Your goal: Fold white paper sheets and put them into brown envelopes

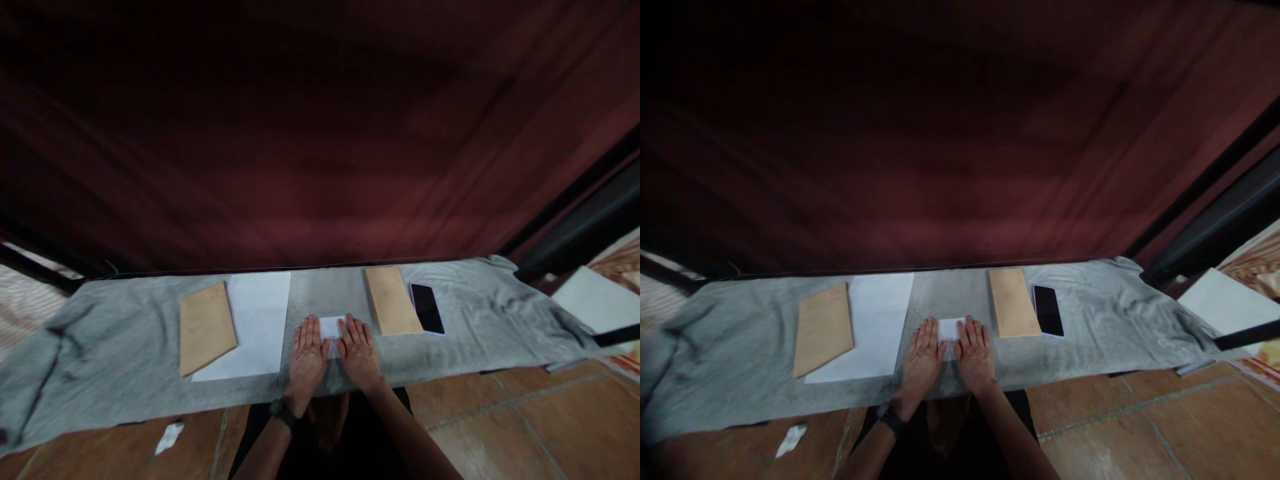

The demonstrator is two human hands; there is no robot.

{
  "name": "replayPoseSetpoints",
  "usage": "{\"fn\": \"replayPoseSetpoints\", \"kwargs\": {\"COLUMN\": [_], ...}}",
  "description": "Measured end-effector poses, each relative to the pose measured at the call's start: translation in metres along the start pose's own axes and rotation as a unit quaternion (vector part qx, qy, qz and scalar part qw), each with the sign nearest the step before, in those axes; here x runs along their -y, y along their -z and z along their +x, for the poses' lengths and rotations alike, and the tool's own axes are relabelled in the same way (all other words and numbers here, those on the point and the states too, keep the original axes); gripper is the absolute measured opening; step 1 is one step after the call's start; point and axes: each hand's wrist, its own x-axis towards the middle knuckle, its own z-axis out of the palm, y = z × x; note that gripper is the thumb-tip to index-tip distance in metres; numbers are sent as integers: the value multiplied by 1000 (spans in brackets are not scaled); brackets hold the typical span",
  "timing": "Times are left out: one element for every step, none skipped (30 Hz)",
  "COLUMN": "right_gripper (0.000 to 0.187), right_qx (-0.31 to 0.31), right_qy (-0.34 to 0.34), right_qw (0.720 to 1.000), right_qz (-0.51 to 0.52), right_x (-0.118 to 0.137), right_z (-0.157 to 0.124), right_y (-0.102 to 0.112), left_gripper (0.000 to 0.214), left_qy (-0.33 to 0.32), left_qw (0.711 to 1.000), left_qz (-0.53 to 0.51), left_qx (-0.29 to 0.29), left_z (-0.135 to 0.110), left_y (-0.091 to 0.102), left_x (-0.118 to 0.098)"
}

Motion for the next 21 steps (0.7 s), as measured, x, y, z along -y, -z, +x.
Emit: {"fn": "replayPoseSetpoints", "kwargs": {"right_gripper": [51,51,51,52,52,51,51,51,51,51,51,51,51,51,51,52,52,52,52,51,51], "right_qx": [0,1,2,3,3,3,1,-2,-5,-10,-14,-17,-20,-23,-25,-25,-23,-21,-18,-15,-12], "right_qy": [-1,-2,-4,-6,-8,-9,-9,-9,-8,-8,-8,-9,-10,-10,-9,-7,-5,-5,-6,-8,-12], "right_qw": [1000,1000,1000,1000,1000,1000,1000,1000,1000,1000,1000,1000,1000,1000,1000,1000,1000,1000,1000,1000,1000], "right_qz": [0,0,1,2,3,4,5,5,4,3,1,-1,-3,-6,-8,-10,-11,-12,-12,-11,-10], "right_x": [0,0,1,1,1,1,2,2,2,2,2,3,3,3,3,3,3,3,3,3,3], "right_z": [0,0,0,1,1,1,1,1,0,0,0,-1,-1,-1,-2,-2,-2,-1,-1,-1,-1], "right_y": [0,0,0,0,0,0,0,1,1,1,0,0,-1,-1,-2,-2,-3,-3,-2,-2,-1], "left_gripper": [57,58,58,59,60,61,62,63,63,62,61,60,58,56,54,53,51,50,48,47,45], "left_qy": [2,4,7,11,15,19,22,26,30,33,36,39,43,49,60,76,97,124,163,207,249], "left_qw": [1000,1000,1000,1000,1000,1000,999,999,999,998,998,998,997,997,996,994,989,979,960,930,894], "left_qz": [0,0,1,1,2,2,1,-1,-4,-8,-13,-17,-23,-32,-47,-71,-108,-159,-228,-303,-373], "left_qx": [-4,-7,-11,-16,-20,-24,-30,-35,-42,-48,-53,-55,-55,-50,-42,-29,-14,2,13,19,20], "left_z": [-1,-3,-4,-6,-7,-8,-8,-9,-10,-11,-13,-15,-17,-19,-19,-19,-18,-15,-12,-7,-2], "left_y": [0,1,1,2,3,4,4,4,3,3,2,1,1,1,2,3,5,8,11,15,18], "left_x": [2,4,5,6,6,6,5,5,5,6,6,7,8,9,10,10,11,11,12,12,13]}}
